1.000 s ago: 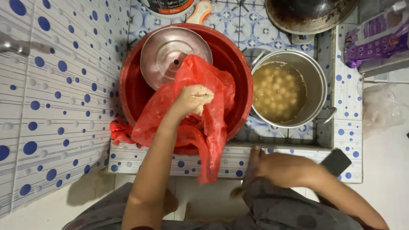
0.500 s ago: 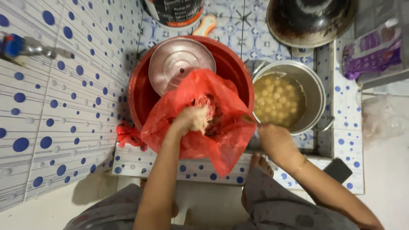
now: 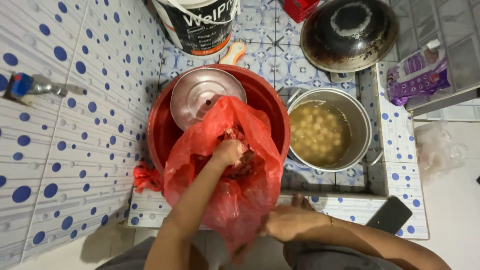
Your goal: A person is manually forming meatballs from a raw meat mixture in a plastic bag and dropping them into a pot of simmering liquid using a spoon.
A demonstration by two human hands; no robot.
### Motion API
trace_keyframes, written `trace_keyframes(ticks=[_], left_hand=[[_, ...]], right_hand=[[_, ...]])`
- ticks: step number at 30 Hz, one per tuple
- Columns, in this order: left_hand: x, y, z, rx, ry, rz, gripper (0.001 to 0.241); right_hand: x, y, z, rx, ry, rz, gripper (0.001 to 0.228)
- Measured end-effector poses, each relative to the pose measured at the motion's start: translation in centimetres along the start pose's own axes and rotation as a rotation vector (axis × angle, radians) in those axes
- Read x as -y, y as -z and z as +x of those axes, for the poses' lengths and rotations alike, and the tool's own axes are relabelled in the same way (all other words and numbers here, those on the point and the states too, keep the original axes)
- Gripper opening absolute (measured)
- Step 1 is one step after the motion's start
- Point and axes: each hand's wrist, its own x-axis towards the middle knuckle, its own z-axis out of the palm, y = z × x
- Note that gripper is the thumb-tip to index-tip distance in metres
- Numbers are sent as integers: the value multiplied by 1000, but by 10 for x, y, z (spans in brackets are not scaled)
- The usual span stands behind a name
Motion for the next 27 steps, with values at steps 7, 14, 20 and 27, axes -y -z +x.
trace_keyframes(ticks=[7,14,20,27], left_hand=[[-1,-47,17,-366,172,-1481,38],[-24,-11,-42,-446,2,-1132,52],[-36,-1,-67,-266,131,-1663,49],[-53,30,-96,-188,74,-1582,28]], right_hand=[[10,44,-62,-141,-134,-52,64],[-85,39,-130,-851,-666,59,29],[-226,42,-124,-934,-988,-48,29],[-251,22,-66,-848,-813,-8,27]])
